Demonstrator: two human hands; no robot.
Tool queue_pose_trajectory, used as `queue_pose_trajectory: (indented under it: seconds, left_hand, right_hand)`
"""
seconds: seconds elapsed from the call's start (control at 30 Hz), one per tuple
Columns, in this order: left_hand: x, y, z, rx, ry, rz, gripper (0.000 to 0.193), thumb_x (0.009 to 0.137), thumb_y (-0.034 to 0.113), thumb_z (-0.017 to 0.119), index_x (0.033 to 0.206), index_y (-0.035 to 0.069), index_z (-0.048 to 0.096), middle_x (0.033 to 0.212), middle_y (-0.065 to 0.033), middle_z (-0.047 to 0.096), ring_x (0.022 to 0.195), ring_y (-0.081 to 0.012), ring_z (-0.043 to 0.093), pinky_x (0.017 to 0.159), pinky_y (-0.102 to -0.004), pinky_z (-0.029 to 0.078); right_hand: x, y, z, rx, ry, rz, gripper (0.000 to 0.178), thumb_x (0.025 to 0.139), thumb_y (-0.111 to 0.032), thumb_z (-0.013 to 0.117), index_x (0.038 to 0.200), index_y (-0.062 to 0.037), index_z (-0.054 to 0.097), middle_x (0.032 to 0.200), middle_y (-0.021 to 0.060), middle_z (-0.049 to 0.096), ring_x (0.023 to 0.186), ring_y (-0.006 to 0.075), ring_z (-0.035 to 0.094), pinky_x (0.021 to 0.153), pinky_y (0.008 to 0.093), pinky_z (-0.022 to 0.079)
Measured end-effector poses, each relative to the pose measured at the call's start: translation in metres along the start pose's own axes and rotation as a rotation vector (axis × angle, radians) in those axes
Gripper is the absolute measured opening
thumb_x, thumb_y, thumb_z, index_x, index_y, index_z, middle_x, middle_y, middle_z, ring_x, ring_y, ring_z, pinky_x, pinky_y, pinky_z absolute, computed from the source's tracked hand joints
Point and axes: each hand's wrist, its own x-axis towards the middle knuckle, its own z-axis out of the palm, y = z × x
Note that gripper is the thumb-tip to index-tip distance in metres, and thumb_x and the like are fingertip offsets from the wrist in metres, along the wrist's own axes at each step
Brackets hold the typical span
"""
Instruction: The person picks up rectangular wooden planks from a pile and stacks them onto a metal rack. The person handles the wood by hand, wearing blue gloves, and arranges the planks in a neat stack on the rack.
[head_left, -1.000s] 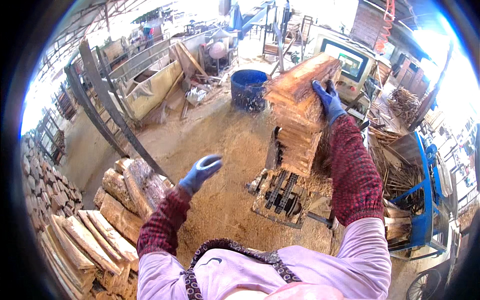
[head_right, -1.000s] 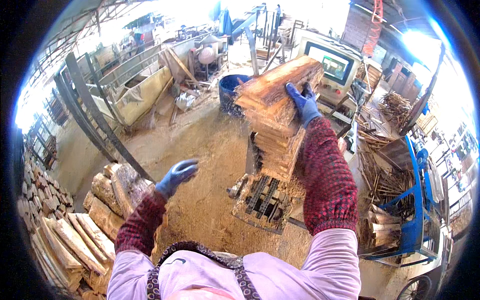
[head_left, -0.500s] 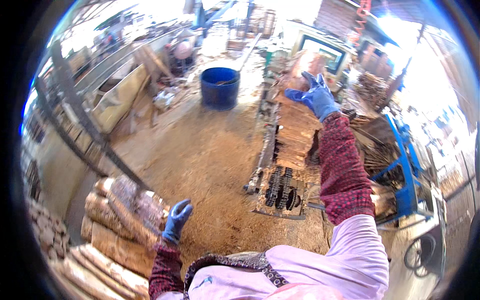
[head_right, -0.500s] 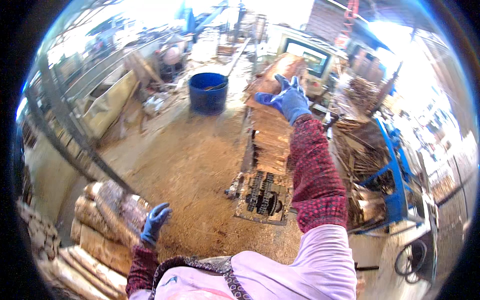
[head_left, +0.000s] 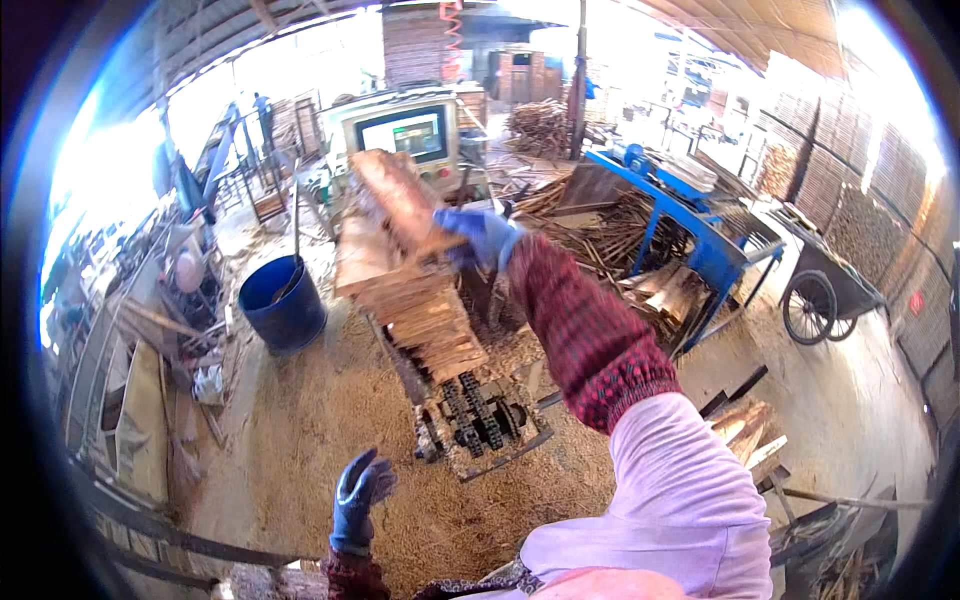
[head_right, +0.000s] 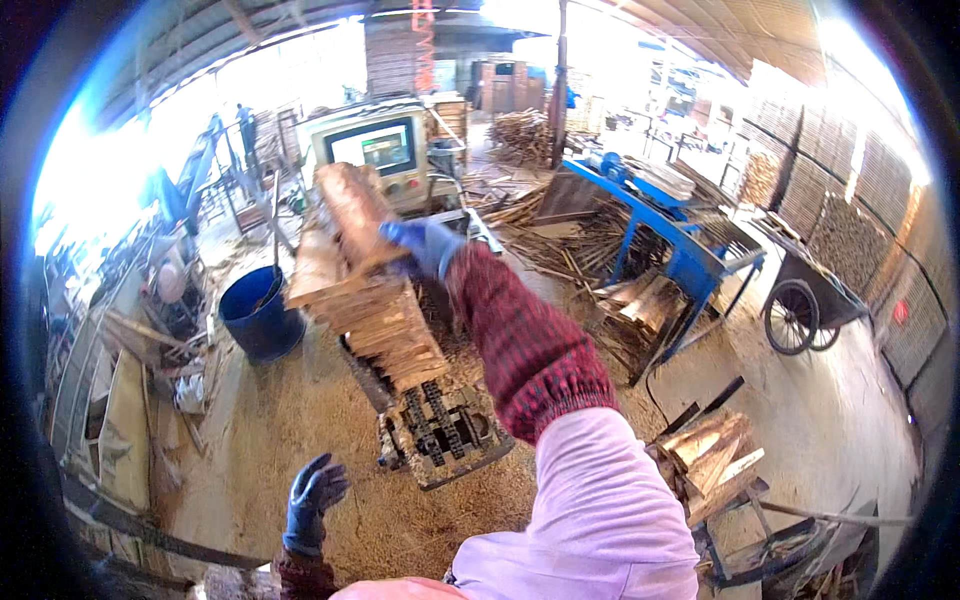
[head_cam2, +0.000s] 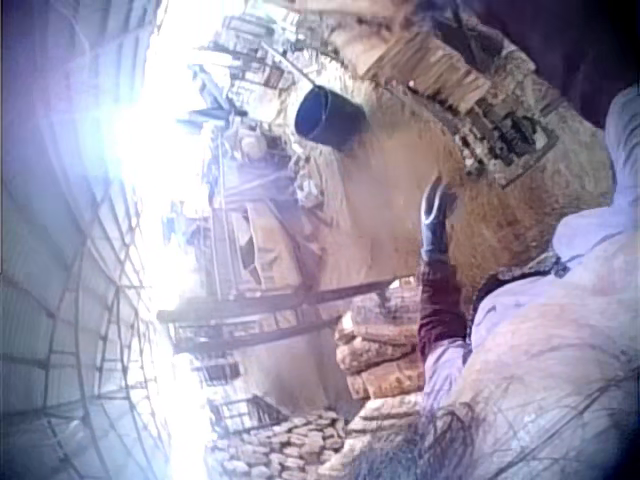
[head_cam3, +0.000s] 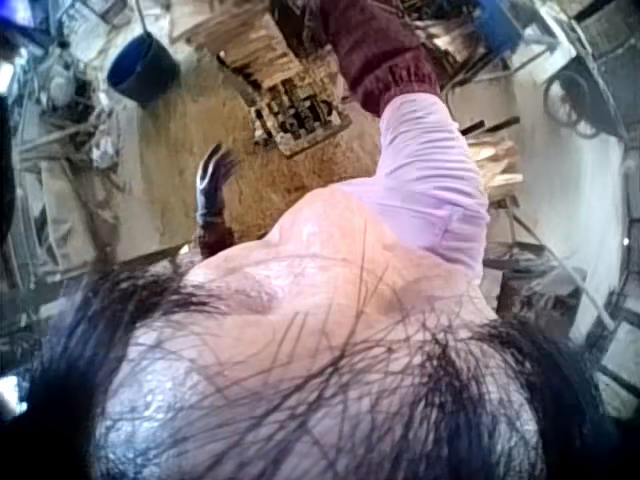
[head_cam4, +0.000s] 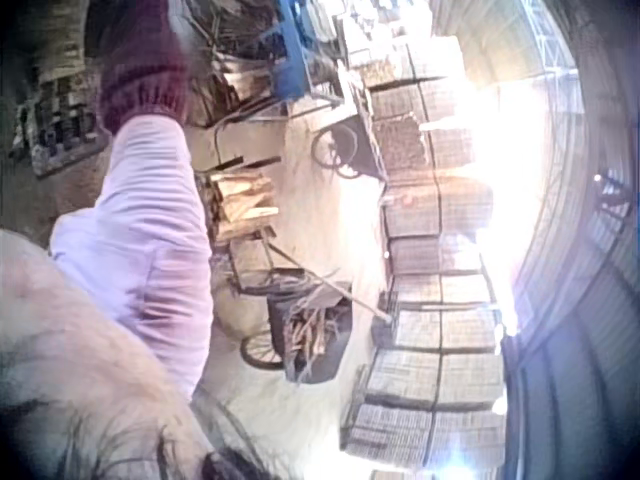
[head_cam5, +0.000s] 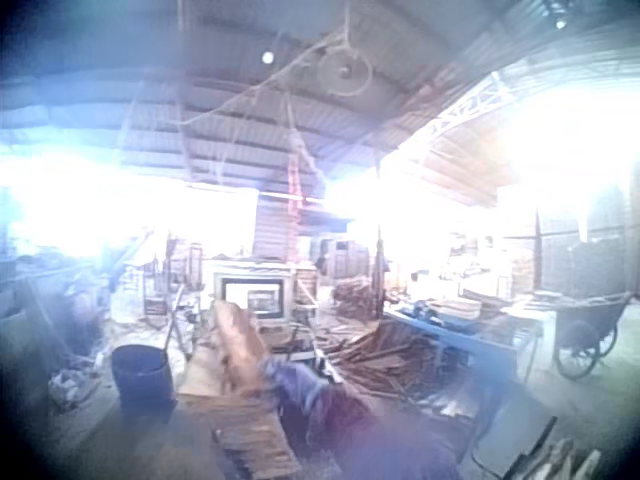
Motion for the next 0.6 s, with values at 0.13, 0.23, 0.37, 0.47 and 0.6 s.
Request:
queue_pose_trajectory:
  seconds: [0.13,0.23,0.37,0.47,0.6]
  left_hand:
    - [0.076,0.061,0.114,-0.242,-0.310,-0.012,0.068,0.103,0.048,0.058,0.156,0.008,0.041,0.139,-0.0165,0.062,0.114,-0.0285,0.068,0.100,-0.0431,0.055]
    - [0.127,0.077,0.213,-0.471,-0.357,-0.051,0.066,0.100,0.044,0.066,0.149,0.004,0.050,0.136,-0.0113,0.064,0.119,-0.0220,0.064,0.100,-0.0385,0.054]
    - [0.136,0.029,0.218,0.084,-0.157,0.061,0.037,0.091,0.018,0.078,0.123,0.001,0.069,0.114,-0.0054,0.073,0.100,-0.0152,0.068,0.092,-0.0348,0.055]
    - [0.086,-0.028,0.161,0.527,-0.188,0.101,0.042,0.087,0.022,0.082,0.120,0.000,0.070,0.108,-0.0107,0.076,0.095,-0.0154,0.069,0.087,-0.0358,0.056]
    - [0.015,-0.061,0.135,1.062,-0.333,0.137,0.039,0.080,0.026,0.081,0.112,0.005,0.073,0.098,-0.0157,0.076,0.090,-0.0260,0.069,0.079,-0.0418,0.056]
  right_hand:
    - [-0.173,0.022,0.001,-0.191,0.021,0.023,0.034,0.101,-0.038,0.068,0.108,-0.0047,0.071,0.081,0.0004,0.067,0.057,0.0104,0.060,0.050,0.0262,0.050]
    - [-0.283,0.105,-0.011,0.039,-0.022,-0.023,0.039,0.102,-0.036,0.068,0.125,-0.0059,0.059,0.094,0.0016,0.063,0.072,0.0109,0.062,0.057,0.0312,0.054]
    - [-0.330,0.178,-0.025,-0.545,-0.153,-0.017,0.061,0.099,-0.035,0.070,0.148,-0.0071,0.047,0.121,0.0093,0.066,0.097,0.0174,0.066,0.077,0.0392,0.059]
    - [-0.320,0.125,-0.024,-1.293,-0.381,-0.102,0.058,0.092,-0.037,0.070,0.141,-0.0092,0.057,0.129,0.0165,0.064,0.111,0.0325,0.065,0.099,0.0462,0.052]
    - [-0.292,0.129,-0.009,-1.255,-0.628,-0.386,0.054,0.087,-0.038,0.077,0.133,-0.0114,0.064,0.113,0.0155,0.069,0.099,0.0303,0.069,0.089,0.0428,0.054]
